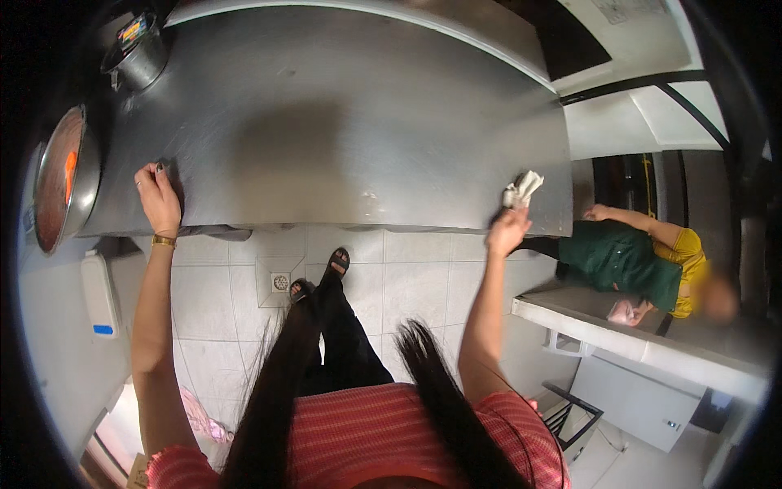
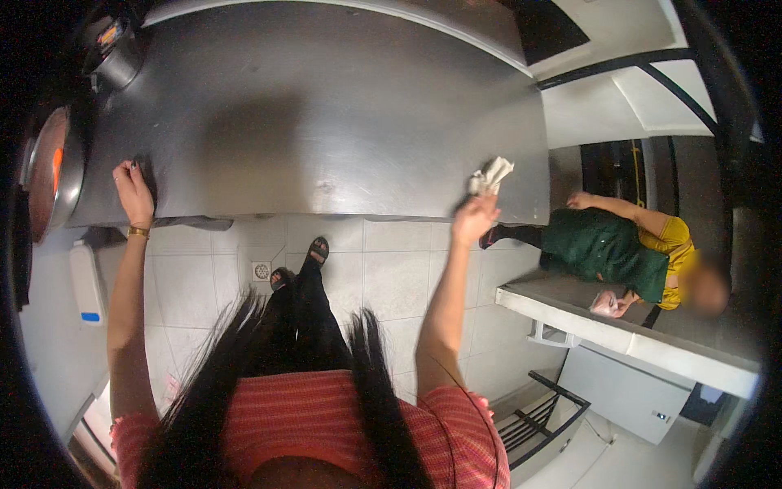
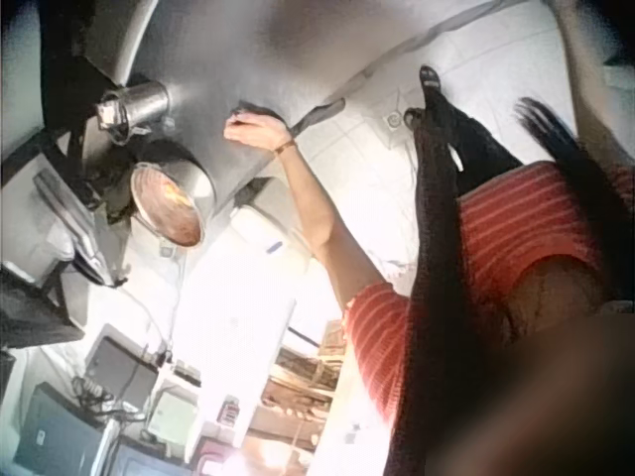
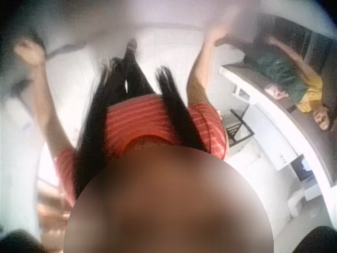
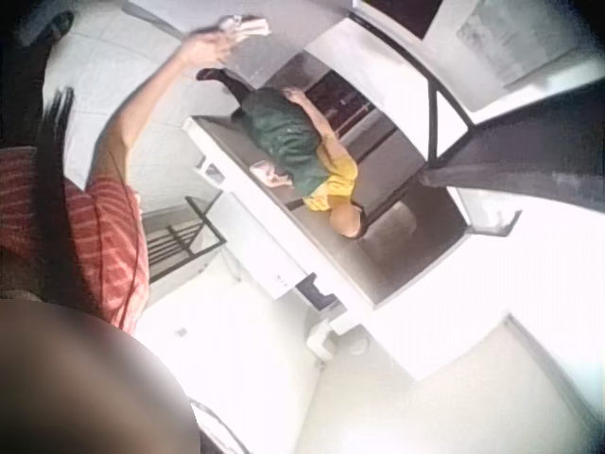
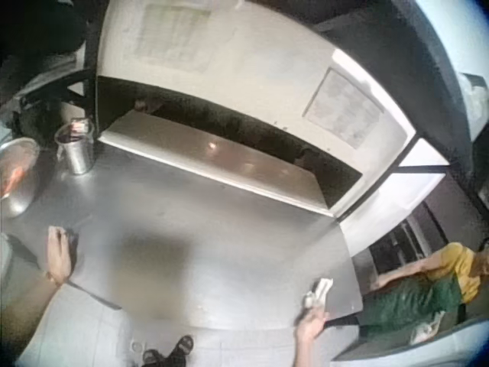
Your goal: The person wipes a large stainless steel surface with a cloth, then moves to a countertop, shifts a digital scale and a metal bowl, and continues wiping the counter. The person walks through the kitchen area at the end.
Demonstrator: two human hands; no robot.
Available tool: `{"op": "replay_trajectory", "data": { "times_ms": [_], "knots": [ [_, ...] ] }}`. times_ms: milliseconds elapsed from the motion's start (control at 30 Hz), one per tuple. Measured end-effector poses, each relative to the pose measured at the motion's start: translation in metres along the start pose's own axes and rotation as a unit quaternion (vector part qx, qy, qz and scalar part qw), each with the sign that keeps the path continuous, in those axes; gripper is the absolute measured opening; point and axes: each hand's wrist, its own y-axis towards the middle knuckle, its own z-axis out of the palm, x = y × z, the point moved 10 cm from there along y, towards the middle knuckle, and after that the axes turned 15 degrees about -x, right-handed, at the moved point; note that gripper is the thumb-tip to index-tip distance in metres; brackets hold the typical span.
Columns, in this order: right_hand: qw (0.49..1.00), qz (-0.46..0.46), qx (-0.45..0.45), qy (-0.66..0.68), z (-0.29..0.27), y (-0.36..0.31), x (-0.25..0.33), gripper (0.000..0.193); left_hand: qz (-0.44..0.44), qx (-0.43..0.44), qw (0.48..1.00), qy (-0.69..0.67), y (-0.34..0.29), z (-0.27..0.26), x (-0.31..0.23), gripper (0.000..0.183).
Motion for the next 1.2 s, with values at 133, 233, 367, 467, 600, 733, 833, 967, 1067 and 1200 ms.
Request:
{"op": "replay_trajectory", "data": {
  "times_ms": [133, 233, 367, 467, 600, 733, 833, 967, 1067, 1200],
  "knots": [
    [0.966, -0.23, 0.001, 0.114, 0.003, -0.084, 0.197, 0.043, 0.016, 0.018, 0.999, 0.022, -0.004, 0.02, -0.019, 0.021],
    [0.884, -0.253, 0.07, 0.386, -0.04, -0.148, 0.312, 0.041, 0.045, 0.022, 0.997, 0.056, -0.004, 0.021, -0.026, 0.018],
    [0.906, -0.282, 0.182, 0.259, -0.035, -0.13, 0.316, 0.047, 0.094, 0.037, 0.995, 0.02, -0.021, 0.019, -0.062, 0.016],
    [0.94, -0.269, 0.162, 0.13, -0.002, -0.07, 0.216, 0.048, 0.079, 0.096, 0.991, -0.041, -0.068, 0.041, -0.125, 0.015],
    [0.986, -0.129, 0.108, -0.01, 0.027, 0.033, 0.021, 0.051, 0.1, 0.112, 0.988, -0.041, -0.119, 0.066, -0.202, 0.017],
    [0.996, -0.009, 0.074, -0.048, 0.039, 0.116, -0.138, 0.051, 0.101, 0.097, 0.99, 0.006, -0.127, 0.075, -0.214, 0.021],
    [0.984, 0.144, 0.098, -0.048, 0.055, 0.153, -0.247, 0.041, 0.094, 0.099, 0.991, 0.01, -0.125, 0.068, -0.213, 0.021],
    [0.918, 0.357, 0.112, -0.131, 0.011, 0.152, -0.412, 0.031, 0.071, 0.092, 0.993, -0.015, -0.122, 0.069, -0.209, 0.019],
    [0.962, 0.223, -0.004, -0.156, -0.039, 0.178, -0.346, 0.035, 0.058, 0.103, 0.993, 0.0, -0.122, 0.062, -0.209, 0.019],
    [0.996, 0.052, -0.024, 0.062, -0.056, 0.179, -0.153, 0.032, 0.057, 0.1, 0.993, 0.034, -0.118, 0.062, -0.206, 0.022]
  ]
}}
